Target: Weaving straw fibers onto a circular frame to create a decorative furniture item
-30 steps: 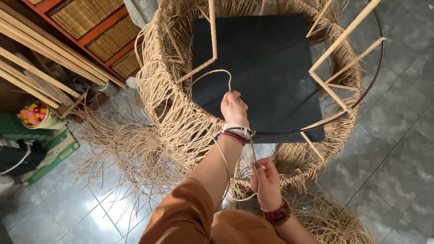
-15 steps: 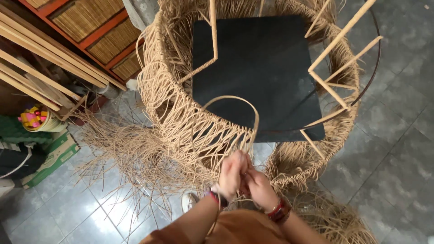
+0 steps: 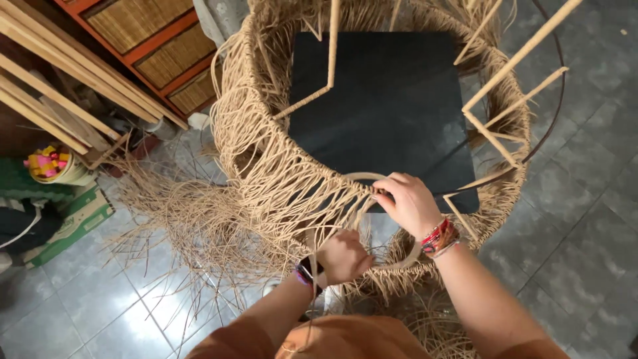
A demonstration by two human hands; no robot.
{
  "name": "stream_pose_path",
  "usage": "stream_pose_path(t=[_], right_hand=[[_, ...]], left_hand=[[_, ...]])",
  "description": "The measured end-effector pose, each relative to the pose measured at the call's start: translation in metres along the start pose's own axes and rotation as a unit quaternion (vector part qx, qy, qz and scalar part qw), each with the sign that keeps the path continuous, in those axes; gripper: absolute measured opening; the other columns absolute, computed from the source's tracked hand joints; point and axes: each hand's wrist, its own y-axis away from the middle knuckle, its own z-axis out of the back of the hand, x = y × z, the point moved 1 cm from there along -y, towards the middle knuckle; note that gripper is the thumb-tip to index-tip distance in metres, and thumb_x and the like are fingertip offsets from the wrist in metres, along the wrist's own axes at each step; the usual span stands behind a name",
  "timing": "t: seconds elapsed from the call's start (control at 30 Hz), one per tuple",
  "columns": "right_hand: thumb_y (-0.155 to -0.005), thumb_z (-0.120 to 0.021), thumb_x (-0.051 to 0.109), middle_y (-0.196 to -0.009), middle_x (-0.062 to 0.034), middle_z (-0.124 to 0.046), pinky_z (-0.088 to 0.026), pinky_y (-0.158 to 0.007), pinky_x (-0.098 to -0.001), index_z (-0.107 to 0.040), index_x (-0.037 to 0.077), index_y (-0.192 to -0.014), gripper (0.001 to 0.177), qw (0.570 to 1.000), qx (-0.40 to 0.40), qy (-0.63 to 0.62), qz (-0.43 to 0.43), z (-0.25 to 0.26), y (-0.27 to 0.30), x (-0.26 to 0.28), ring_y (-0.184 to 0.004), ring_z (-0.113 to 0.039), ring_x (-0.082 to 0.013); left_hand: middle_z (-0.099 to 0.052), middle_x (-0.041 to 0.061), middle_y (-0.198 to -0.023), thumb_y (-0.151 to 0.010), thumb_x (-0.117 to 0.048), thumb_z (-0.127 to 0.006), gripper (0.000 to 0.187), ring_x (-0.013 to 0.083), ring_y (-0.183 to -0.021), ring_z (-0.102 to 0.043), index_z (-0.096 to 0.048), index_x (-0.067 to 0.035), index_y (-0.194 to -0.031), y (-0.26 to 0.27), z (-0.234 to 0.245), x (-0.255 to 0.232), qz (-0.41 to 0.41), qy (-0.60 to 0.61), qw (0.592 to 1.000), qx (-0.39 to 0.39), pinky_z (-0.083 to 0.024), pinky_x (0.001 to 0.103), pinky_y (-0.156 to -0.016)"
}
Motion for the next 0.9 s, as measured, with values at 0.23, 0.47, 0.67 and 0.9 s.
stream_pose_path(t=[0.23, 0.47, 0.67, 0.9], right_hand=[[-0.085, -0.073, 0.033, -0.092, 0.0093, -0.073, -0.057, -0.074, -0.0271, -0.075, 0.025, -0.103, 0.019, 0.998, 0.056, 0.003, -0.037, -0.006, 0.001, -0.003, -0.090, -0.071, -0.0129], [-0.083, -0.077, 0.023, -0.092, 0.0031, -0.076, -0.061, -0.068, -0.0276, -0.074, 0.023, -0.113, 0.030, 0.993, 0.063, -0.069, -0.068, 0.014, -0.008, 0.010, -0.088, -0.074, -0.0188], [-0.079, -0.082, 0.029, -0.093, 0.0051, -0.076, -0.061, -0.078, -0.0337, -0.074, 0.026, -0.100, 0.023, 0.991, 0.054, -0.104, -0.071, -0.002, -0.004, -0.009, -0.091, -0.074, -0.0205], [-0.084, -0.078, 0.030, -0.092, 0.0052, -0.078, -0.059, -0.077, -0.0340, -0.076, 0.025, -0.099, 0.016, 0.991, 0.055, -0.099, -0.073, 0.004, -0.005, -0.006, -0.091, -0.074, -0.0229]], left_hand=[[-0.064, 0.002, -0.080, -0.084, -0.015, -0.067, 0.002, 0.0216, -0.080, -0.065, -0.065, -0.015, -0.083, 0.010, 0.025, 0.019, -0.064, -0.158, 0.980, 0.100, -0.054, 0.037, -0.081], [-0.057, 0.012, -0.084, -0.086, 0.004, -0.062, 0.042, 0.0172, -0.054, -0.061, -0.046, -0.015, -0.119, -0.048, 0.067, -0.071, 0.427, 0.409, 0.716, -0.372, -0.048, 0.023, -0.053], [-0.073, 0.023, -0.094, -0.109, -0.041, -0.049, 0.045, 0.0206, -0.059, -0.068, -0.063, -0.001, -0.124, -0.073, 0.038, -0.059, 0.498, 0.526, 0.674, -0.145, -0.058, 0.026, -0.042], [-0.063, 0.003, -0.063, -0.111, -0.040, -0.040, 0.044, 0.0173, -0.056, -0.057, -0.079, -0.022, -0.102, -0.049, -0.030, -0.020, 0.443, 0.343, 0.817, -0.135, -0.052, 0.030, -0.058]])
